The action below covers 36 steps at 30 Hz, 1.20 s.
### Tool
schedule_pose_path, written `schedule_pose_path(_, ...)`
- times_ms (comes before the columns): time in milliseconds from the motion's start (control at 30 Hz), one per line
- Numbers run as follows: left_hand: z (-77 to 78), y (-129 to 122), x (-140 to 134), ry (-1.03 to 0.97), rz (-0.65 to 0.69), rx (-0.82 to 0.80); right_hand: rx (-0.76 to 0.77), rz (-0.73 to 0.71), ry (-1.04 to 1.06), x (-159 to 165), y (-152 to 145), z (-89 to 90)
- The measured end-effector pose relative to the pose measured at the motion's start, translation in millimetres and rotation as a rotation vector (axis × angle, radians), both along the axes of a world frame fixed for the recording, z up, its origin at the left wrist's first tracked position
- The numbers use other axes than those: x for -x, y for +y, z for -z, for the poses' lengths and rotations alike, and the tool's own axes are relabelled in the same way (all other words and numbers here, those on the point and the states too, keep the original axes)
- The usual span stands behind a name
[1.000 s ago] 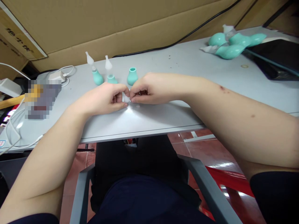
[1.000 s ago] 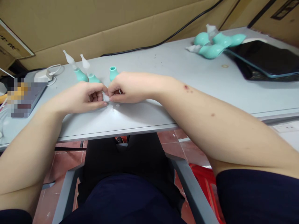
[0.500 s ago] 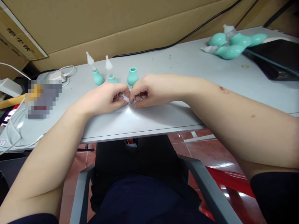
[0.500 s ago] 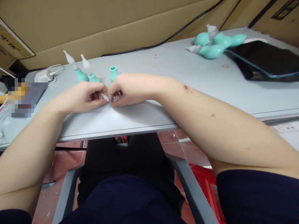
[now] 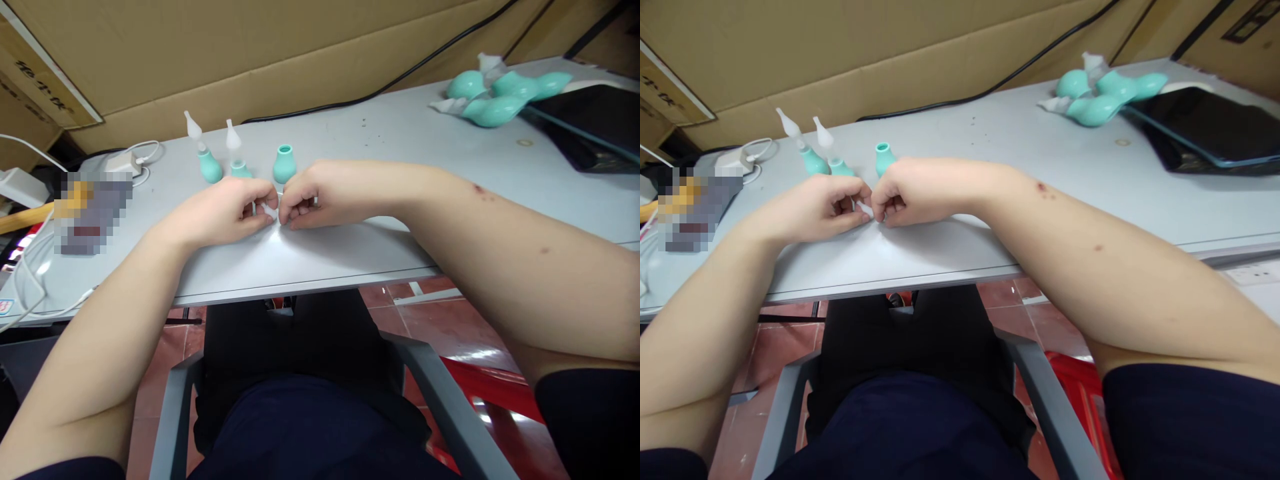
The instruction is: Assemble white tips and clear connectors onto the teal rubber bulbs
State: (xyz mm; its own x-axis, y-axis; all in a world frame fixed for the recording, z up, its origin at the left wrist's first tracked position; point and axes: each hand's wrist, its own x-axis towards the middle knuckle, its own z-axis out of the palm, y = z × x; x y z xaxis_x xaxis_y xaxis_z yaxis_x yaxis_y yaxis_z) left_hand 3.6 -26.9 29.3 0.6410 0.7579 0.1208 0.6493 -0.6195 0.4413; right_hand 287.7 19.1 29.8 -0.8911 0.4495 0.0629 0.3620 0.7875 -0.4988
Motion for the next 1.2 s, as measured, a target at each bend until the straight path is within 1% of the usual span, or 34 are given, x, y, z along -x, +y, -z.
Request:
schedule_pose_path(233, -2.3, -1.8, -2.0, 0.013, -0.008, 0.023, -0.031, 0.01, -0.004, 0.5, 0.0, 0.6)
schedule_pose_path(533, 0.7, -0.8, -2.3, 0.009, 0.025, 0.002, -0.003, 0.024, -0.056, -1.2, -3.5, -6.2)
schedule_pose_path(700, 1.6, -0.7, -3.7, 0.003, 0.026, -0.014, -0.028, 0.02, -0.047, -0.6, -3.3, -3.9)
schedule_pose_path(867, -0.2, -2.1, -4.5, 0.006, 0.023, 0.01, -0.057, 0.026, -0.016, -2.1, -0.7, -1.6)
schedule_pose_path(1067, 0.6, -1.0, -3.9, -0.004, 0.032, 0.016, -0.037, 0.05, -0.015, -2.0, -1.0, -3.1)
schedule_pose_path(1200, 2.4, 0.1, -3.1, -0.01, 0.041, 0.022, 0.005, 0.058, 0.03, -3.1, -1.2, -4.1)
